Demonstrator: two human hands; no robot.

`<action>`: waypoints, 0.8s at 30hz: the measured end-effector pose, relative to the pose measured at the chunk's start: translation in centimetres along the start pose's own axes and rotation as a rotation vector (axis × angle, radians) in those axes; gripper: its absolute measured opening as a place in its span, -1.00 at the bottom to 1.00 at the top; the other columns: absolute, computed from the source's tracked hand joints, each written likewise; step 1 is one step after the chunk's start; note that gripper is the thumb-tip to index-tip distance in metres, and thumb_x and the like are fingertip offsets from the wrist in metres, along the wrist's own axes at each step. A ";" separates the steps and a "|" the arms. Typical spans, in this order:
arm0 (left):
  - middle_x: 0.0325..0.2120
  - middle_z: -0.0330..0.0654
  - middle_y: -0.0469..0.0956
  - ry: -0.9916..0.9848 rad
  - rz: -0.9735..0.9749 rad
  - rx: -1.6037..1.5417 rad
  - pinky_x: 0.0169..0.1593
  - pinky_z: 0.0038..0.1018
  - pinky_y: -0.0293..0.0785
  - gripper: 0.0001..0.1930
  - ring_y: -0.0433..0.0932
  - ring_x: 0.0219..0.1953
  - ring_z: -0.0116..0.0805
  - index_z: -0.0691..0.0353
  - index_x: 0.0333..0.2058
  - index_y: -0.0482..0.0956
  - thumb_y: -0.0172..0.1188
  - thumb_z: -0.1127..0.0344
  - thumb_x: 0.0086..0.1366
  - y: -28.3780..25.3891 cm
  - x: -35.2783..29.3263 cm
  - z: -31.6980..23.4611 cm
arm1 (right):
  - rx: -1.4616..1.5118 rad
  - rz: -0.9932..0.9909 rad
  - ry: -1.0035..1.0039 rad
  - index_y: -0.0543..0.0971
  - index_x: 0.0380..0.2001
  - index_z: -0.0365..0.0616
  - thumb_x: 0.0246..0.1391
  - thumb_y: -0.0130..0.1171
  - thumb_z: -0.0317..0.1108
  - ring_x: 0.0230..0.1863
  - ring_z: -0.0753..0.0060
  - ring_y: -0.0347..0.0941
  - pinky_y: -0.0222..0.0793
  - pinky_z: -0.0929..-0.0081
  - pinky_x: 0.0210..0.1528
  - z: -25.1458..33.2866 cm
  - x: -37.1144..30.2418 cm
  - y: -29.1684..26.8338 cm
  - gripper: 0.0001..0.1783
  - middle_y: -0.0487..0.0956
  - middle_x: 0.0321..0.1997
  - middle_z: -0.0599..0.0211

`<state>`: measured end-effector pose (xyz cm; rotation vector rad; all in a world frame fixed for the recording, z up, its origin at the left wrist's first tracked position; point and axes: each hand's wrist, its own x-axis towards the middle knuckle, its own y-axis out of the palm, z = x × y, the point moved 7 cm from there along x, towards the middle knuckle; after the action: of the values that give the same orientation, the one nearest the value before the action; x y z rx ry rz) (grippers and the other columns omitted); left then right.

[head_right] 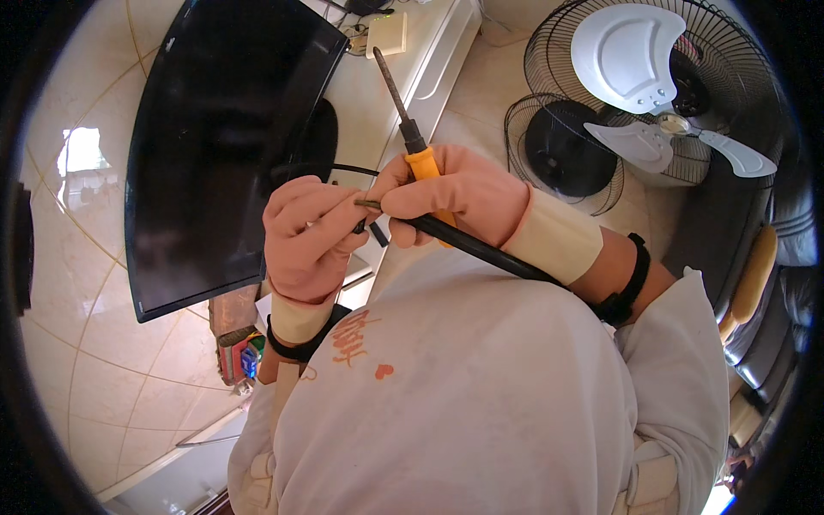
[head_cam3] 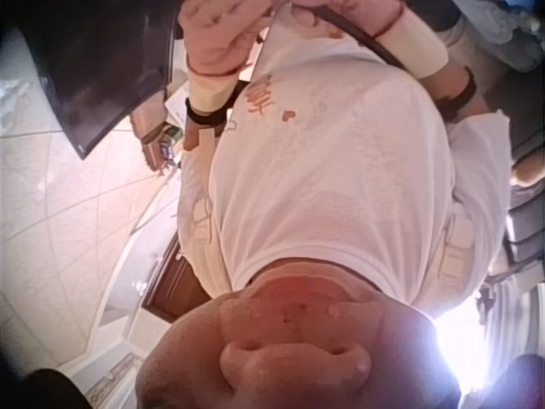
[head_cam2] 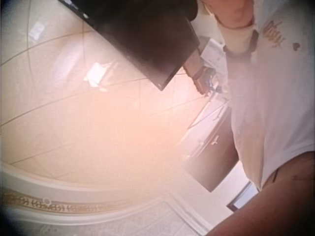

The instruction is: The person removes the guard rim from a fan, loosens its fastener with a screwdriver, takes off the rubber gloves, and separates the ends of the rim ring by hand.

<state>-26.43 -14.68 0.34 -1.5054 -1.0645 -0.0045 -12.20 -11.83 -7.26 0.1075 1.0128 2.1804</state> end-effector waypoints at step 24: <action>-0.38 -0.26 0.66 -0.371 -0.234 -0.342 -0.24 -0.46 0.40 -0.67 0.52 -0.32 -0.32 0.19 -0.30 0.78 0.43 0.56 -0.16 -1.0 -1.5 2.4 | -0.173 -0.009 -0.120 0.60 -0.32 -0.31 0.07 0.21 -0.57 -0.47 0.43 0.61 0.46 0.52 -0.44 1.3 -0.7 0.9 -0.92 0.71 -0.29 0.02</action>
<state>-29.23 -13.84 -0.39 -1.7174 -1.5981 -0.0771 -11.76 -11.85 -5.62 0.1505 0.7538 2.2143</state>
